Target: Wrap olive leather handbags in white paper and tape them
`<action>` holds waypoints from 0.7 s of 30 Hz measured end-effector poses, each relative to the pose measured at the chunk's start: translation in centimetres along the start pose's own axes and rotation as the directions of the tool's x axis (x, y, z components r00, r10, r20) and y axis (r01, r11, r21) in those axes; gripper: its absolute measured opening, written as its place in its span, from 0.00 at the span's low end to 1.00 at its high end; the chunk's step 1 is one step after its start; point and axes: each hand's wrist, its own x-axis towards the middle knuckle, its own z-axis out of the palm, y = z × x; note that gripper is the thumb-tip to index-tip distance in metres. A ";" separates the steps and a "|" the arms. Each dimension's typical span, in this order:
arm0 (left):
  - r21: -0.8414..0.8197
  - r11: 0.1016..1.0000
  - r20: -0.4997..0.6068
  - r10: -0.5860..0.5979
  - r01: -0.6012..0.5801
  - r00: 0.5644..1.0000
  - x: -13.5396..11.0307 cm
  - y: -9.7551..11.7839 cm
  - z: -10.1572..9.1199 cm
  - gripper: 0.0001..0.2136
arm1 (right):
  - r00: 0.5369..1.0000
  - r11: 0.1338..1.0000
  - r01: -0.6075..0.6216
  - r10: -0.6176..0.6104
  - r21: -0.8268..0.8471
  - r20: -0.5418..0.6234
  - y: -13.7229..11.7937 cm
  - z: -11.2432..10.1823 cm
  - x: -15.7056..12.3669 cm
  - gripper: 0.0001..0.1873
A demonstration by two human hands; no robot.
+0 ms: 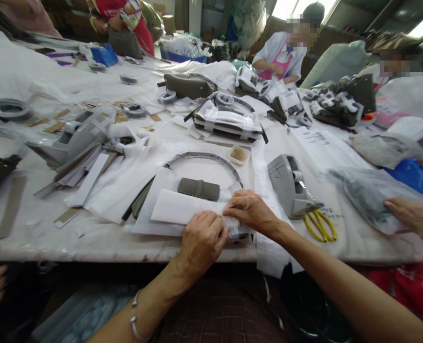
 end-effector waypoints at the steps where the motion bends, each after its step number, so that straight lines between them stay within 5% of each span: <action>1: 0.026 1.000 -0.013 -0.005 0.005 1.000 0.0 0.1 0.2 0.09 | 1.000 0.999 -0.029 0.029 0.035 0.002 0.3 0.0 0.3 0.09; 7: 0.071 0.995 -0.023 0.075 -0.073 0.997 0.0 -0.1 0.1 0.04 | 0.996 0.993 -0.084 0.083 0.088 0.010 1.1 0.4 1.0 0.08; 14: 0.016 0.989 0.037 0.146 -0.146 0.989 -0.4 -0.6 -0.2 0.08 | 0.968 0.944 0.202 -0.232 -0.260 -0.093 0.4 0.3 1.0 0.16; 21: -0.034 0.978 0.044 0.207 -0.206 0.977 -0.3 -0.9 -0.7 0.08 | 0.930 0.914 0.321 -0.353 -0.248 -0.098 1.4 0.9 1.4 0.18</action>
